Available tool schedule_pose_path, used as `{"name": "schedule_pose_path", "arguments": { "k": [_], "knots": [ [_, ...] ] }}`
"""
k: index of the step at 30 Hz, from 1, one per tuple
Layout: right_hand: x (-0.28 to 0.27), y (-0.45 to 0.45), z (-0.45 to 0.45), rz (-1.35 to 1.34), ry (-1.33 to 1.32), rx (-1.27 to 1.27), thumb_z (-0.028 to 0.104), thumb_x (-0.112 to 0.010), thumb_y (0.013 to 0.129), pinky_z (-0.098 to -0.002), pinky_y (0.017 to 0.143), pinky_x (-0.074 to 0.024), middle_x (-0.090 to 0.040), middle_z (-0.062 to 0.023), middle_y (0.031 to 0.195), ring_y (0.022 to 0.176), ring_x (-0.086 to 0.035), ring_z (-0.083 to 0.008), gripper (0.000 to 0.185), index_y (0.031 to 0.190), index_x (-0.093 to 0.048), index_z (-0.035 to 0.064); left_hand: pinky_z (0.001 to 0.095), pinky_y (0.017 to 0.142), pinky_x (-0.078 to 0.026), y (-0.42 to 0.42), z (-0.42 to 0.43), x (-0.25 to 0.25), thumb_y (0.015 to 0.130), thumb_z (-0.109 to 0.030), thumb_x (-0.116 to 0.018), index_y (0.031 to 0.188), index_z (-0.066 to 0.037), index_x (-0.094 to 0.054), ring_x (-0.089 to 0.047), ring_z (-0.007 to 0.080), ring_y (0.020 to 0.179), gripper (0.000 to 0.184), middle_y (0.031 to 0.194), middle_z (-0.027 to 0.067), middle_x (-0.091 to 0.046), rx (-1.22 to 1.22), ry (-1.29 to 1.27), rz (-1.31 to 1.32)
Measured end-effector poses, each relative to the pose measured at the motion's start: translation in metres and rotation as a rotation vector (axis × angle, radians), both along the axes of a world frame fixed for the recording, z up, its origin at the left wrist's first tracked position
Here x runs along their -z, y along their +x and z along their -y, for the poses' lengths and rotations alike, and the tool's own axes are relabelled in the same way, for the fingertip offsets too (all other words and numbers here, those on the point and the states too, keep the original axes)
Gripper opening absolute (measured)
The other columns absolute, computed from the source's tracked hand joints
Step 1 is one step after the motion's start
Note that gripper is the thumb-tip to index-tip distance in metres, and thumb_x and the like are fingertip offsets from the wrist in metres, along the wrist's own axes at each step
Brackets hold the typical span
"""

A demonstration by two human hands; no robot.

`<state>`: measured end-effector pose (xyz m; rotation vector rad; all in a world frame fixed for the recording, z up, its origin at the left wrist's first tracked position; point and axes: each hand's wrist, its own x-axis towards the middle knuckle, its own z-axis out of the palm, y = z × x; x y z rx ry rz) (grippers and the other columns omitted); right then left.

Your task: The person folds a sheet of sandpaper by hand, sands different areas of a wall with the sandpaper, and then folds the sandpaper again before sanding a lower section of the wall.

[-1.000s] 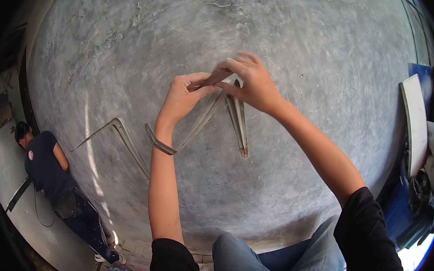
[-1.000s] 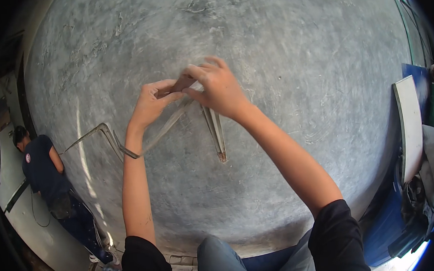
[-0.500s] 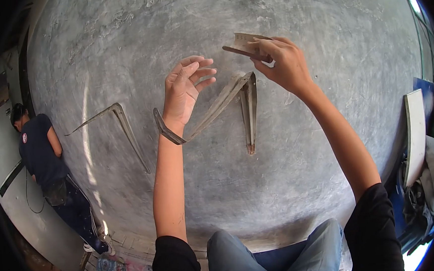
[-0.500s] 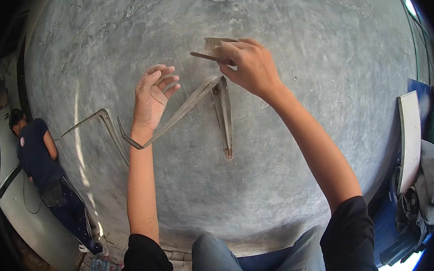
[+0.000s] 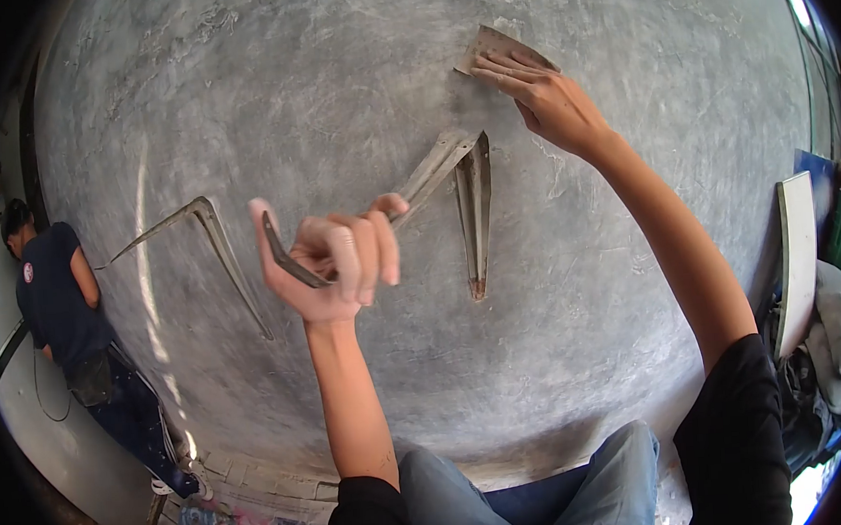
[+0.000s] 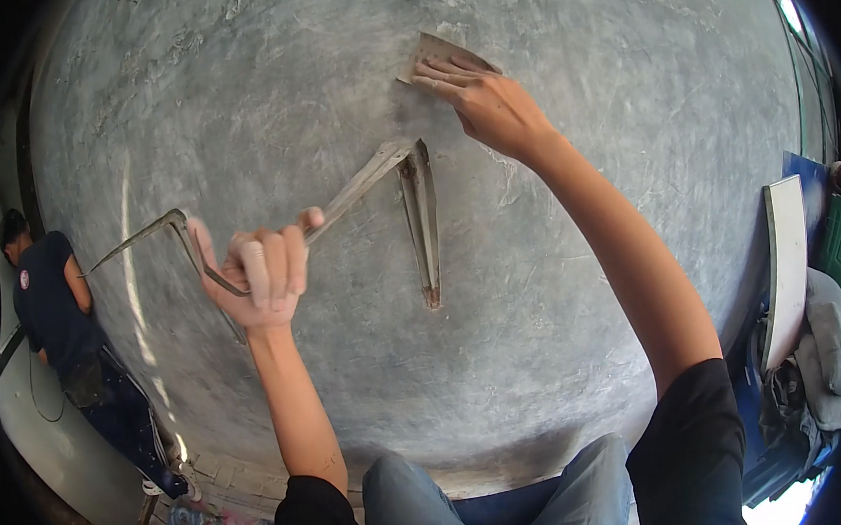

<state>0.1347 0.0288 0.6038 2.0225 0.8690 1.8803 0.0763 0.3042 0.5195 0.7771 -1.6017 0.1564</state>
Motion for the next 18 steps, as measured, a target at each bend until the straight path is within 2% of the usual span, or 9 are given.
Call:
{"name": "schedule_pose_path", "arguments": {
  "k": [1, 3, 4, 5, 7, 11, 13, 16, 18],
  "knots": [
    [0.001, 0.002, 0.001, -0.034, -0.010, 0.003, -0.006, -0.046, 0.076, -0.0330, 0.091, -0.0482, -0.049, -0.0007, 0.129, 0.116, -0.049, -0.0196, 0.053, 0.124, -0.051, 0.0153, 0.0410, 0.096, -0.024, 0.001, -0.003, 0.005, 0.089, -0.059, -0.003, 0.040, -0.012, -0.041, -0.042, 0.0176, 0.046, 0.079, 0.039, 0.0015, -0.038, 0.005, -0.007, 0.000],
    [0.002, 0.005, 0.000, -0.063, -0.016, -0.002, -0.007, -0.047, 0.075, -0.0332, 0.093, -0.0474, -0.049, -0.0011, 0.129, 0.117, -0.048, -0.0197, 0.053, 0.124, -0.051, 0.0153, 0.0397, 0.093, -0.025, 0.006, -0.009, 0.014, 0.089, -0.063, -0.011, 0.040, -0.016, -0.030, -0.035, 0.0154, 0.045, 0.070, 0.039, -0.0010, -0.032, 0.025, -0.233, -0.088],
    [0.003, 0.006, -0.001, -0.095, -0.012, -0.013, -0.007, -0.047, 0.075, -0.0334, 0.095, -0.0466, -0.049, -0.0015, 0.129, 0.119, -0.046, -0.0199, 0.054, 0.123, -0.052, 0.0153, 0.0389, 0.092, -0.025, 0.009, -0.011, 0.017, 0.088, -0.065, -0.020, 0.043, -0.018, -0.027, -0.032, 0.0143, 0.045, 0.065, 0.041, -0.0020, -0.029, 0.015, -0.247, -0.080],
    [0.002, 0.009, -0.002, -0.099, -0.016, -0.010, -0.007, -0.047, 0.075, -0.0334, 0.095, -0.0466, -0.049, -0.0015, 0.129, 0.119, -0.046, -0.0199, 0.054, 0.123, -0.052, 0.0153, 0.0389, 0.092, -0.025, 0.012, -0.011, 0.017, 0.088, -0.065, -0.020, 0.043, -0.018, -0.027, -0.032, 0.0143, 0.045, 0.065, 0.041, -0.0020, -0.029, 0.018, -0.251, -0.083],
    [-0.002, 0.012, -0.011, -0.081, -0.043, -0.042, -0.007, -0.047, 0.074, -0.0339, 0.096, -0.0460, -0.048, -0.0015, 0.129, 0.119, -0.046, -0.0205, 0.054, 0.123, -0.052, 0.0151, 0.0379, 0.090, -0.027, 0.016, -0.010, 0.020, 0.091, -0.057, -0.024, 0.045, -0.018, -0.028, -0.032, 0.0126, 0.046, 0.061, 0.043, -0.0026, -0.030, -0.069, -0.233, 0.062],
    [-0.014, 0.025, -0.031, -0.057, -0.072, -0.051, -0.007, -0.046, 0.075, -0.0346, 0.097, -0.0445, -0.049, -0.0024, 0.129, 0.118, -0.046, -0.0210, 0.053, 0.123, -0.053, 0.0148, 0.0367, 0.086, -0.029, 0.022, -0.010, 0.028, 0.094, -0.045, -0.029, 0.046, -0.019, -0.027, -0.031, 0.0107, 0.048, 0.055, 0.044, -0.0035, -0.029, -0.099, -0.281, 0.022],
    [-0.018, 0.031, -0.040, -0.024, -0.074, -0.099, -0.008, -0.045, 0.075, -0.0349, 0.099, -0.0429, -0.050, -0.0024, 0.127, 0.118, -0.047, -0.0212, 0.053, 0.122, -0.053, 0.0143, 0.0355, 0.084, -0.030, 0.021, -0.008, 0.029, 0.095, -0.033, -0.030, 0.047, -0.019, -0.025, -0.031, 0.0096, 0.050, 0.051, 0.044, -0.0041, -0.029, -0.113, -0.297, 0.056],
    [-0.020, 0.037, -0.047, 0.033, -0.100, -0.089, -0.008, -0.045, 0.075, -0.0350, 0.101, -0.0410, -0.050, -0.0020, 0.127, 0.118, -0.047, -0.0212, 0.052, 0.121, -0.054, 0.0138, 0.0386, 0.079, -0.037, 0.013, 0.004, 0.033, 0.092, -0.022, -0.028, 0.050, -0.016, -0.026, -0.040, 0.0137, 0.048, 0.043, 0.046, -0.0014, -0.033, -0.163, -0.406, 0.073],
    [-0.018, 0.036, -0.044, -0.003, -0.089, -0.087, -0.009, -0.045, 0.074, -0.0347, 0.101, -0.0406, -0.050, -0.0017, 0.127, 0.119, -0.046, -0.0209, 0.052, 0.121, -0.054, 0.0136, 0.0386, 0.079, -0.037, 0.011, 0.004, 0.034, 0.092, -0.021, -0.029, 0.050, -0.016, -0.025, -0.039, 0.0137, 0.048, 0.042, 0.046, -0.0010, -0.033, -0.194, -0.408, 0.048]
  ]
}}
